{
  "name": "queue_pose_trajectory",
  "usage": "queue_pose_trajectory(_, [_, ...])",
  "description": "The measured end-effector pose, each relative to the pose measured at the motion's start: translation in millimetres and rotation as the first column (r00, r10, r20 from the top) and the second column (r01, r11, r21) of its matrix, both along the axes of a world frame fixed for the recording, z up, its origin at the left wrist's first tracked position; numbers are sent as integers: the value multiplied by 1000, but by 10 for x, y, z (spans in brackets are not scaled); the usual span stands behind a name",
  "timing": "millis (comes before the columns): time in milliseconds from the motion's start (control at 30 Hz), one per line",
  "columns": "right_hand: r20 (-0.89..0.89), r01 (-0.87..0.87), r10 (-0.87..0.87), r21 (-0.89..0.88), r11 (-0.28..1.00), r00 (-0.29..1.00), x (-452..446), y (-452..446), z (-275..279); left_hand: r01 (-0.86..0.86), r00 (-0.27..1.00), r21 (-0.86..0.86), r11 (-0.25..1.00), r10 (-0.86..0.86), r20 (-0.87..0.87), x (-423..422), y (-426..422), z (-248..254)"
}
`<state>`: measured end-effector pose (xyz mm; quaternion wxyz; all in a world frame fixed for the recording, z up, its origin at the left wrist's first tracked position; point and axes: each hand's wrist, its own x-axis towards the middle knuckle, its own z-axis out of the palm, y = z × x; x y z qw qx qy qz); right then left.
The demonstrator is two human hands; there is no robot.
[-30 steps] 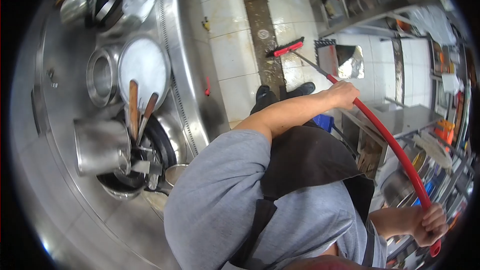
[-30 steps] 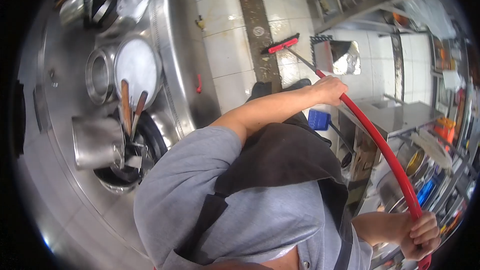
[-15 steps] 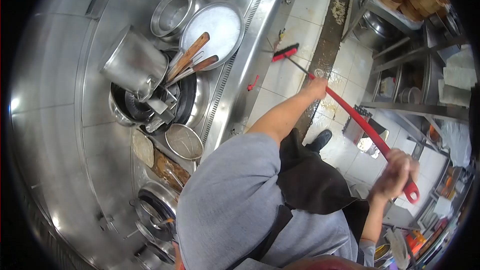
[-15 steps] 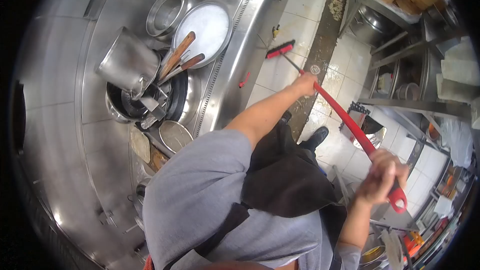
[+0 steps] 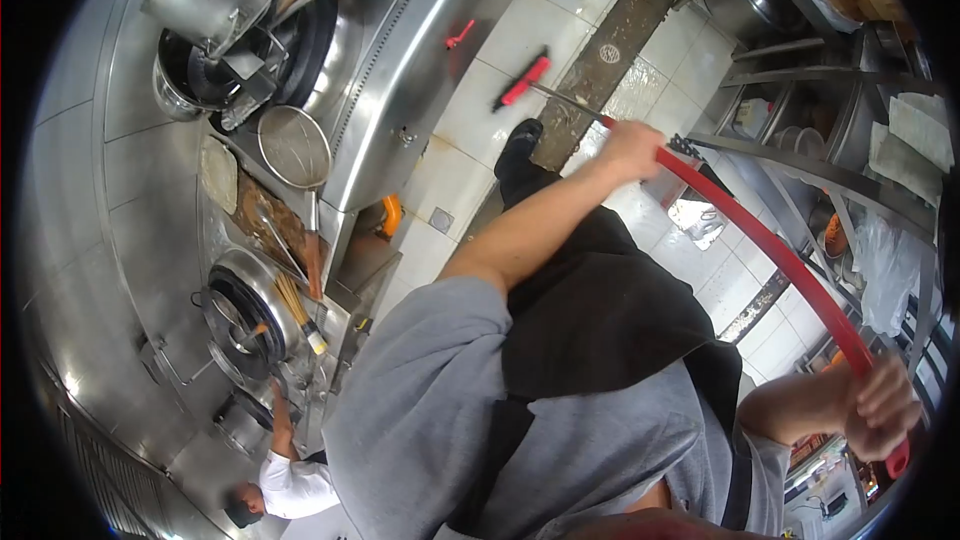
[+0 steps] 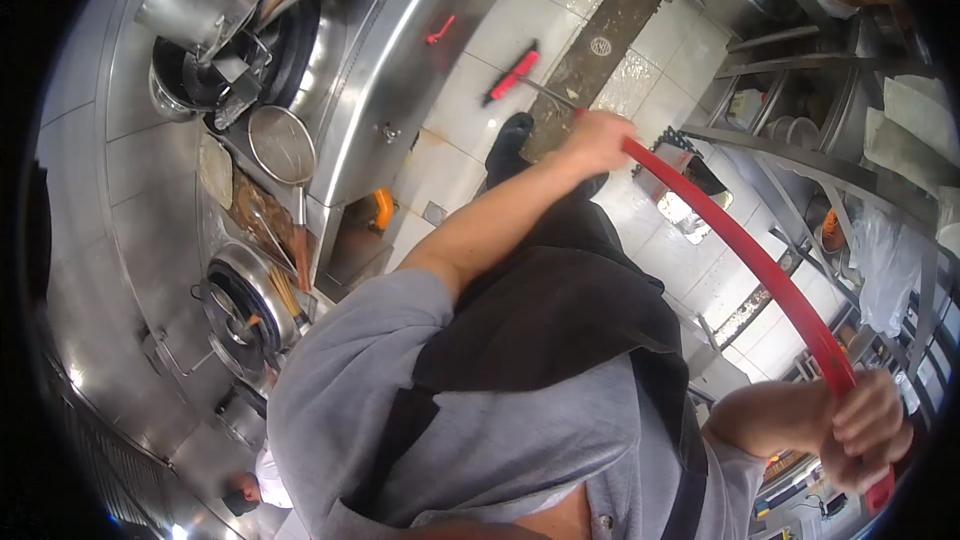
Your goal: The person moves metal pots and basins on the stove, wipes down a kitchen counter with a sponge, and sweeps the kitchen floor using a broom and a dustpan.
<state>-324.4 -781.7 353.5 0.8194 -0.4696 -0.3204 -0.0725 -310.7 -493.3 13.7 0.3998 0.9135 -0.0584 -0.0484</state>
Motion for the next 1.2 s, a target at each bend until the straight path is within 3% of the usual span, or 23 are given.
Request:
queue_pose_trajectory(33, [5, 28, -28, -29, 999, 1000, 45, -4, -128, -85, 996, 23, 996, 85, -8, -59, 142, 3])
queue_pose_trajectory(100, [-112, -8, 1, -61, 998, 994, 37, 392, -493, -218, 976, 10, 976, 218, 14, -195, 469, -496])
queue_pose_trajectory(200, [-220, -78, 47, -138, 987, 974, -1, 1017, -874, -319, 923, 178, 931, 348, -163, -447, 754, -1003])
queue_pose_trajectory(267, [-233, -87, 51, -149, 985, 971, 29, 922, -792, -319, 913, 179, 931, 352, -204, -496, 568, -982])
queue_pose_trajectory(300, [-264, -108, 74, -115, 987, 962, 57, 798, -685, -268, 934, 127, 955, 290, -208, -482, 445, -948])
queue_pose_trajectory(400, [-144, -91, 71, -134, 987, 987, 138, 523, -307, -159, 972, -123, 980, 134, -191, -409, -16, -760])
queue_pose_trajectory(467, [-90, -96, 84, -149, 984, 992, 273, 247, -104, -114, 973, -97, 989, 91, -214, -331, -159, -514])
queue_pose_trajectory(633, [26, -264, 268, -103, 959, 963, 446, 303, 153, -213, 968, -17, 977, 209, -138, -578, 143, 8])
queue_pose_trajectory(733, [-69, -258, 255, -30, 966, 964, 453, 893, -208, -353, 910, 144, 925, 375, -176, -929, 682, -177])
queue_pose_trajectory(767, [-157, -245, 238, -25, 969, 958, 423, 1122, -396, -462, 878, 63, 885, 466, -107, -1092, 899, -557])
queue_pose_trajectory(800, [-355, -275, 242, -45, 960, 903, 384, 1205, -740, -476, 869, 75, 876, 482, -115, -1244, 1132, -701])
queue_pose_trajectory(833, [-442, 144, -340, -420, 896, 830, 200, 1234, -1178, -397, 878, 332, 856, 459, -133, -1384, 1413, -967])
queue_pose_trajectory(867, [-454, -79, -138, -428, 900, 880, 171, 1607, -1142, -411, 895, 400, 819, 446, 7, -1591, 1715, -1643])
queue_pose_trajectory(900, [-465, -295, 64, -443, 847, 883, 141, 1976, -1104, -439, 781, 414, 797, 567, -263, -1592, 1935, -1540])
queue_pose_trajectory(933, [-517, -312, 140, -261, 913, 845, 74, 2129, -1091, -392, 850, 421, 818, 497, -173, -1622, 2039, -1618])
queue_pose_trajectory(967, [-493, -323, 174, -235, 917, 853, 126, 2178, -959, -438, 862, 383, 813, 501, -78, -1535, 2017, -1568])
queue_pose_trajectory(1033, [-458, -310, 193, -194, 931, 868, 154, 2240, -706, -498, 845, 220, 839, 526, -95, -1239, 1848, -1335])
queue_pose_trajectory(1167, [-240, -158, 108, -202, 967, 965, 87, 2213, -143, -376, 925, -26, 926, 374, -64, -636, 1499, -907])
queue_pose_trajectory(1200, [-168, -139, 107, -191, 972, 980, 89, 2200, -65, -294, 954, -15, 956, 293, -71, -497, 1434, -953])
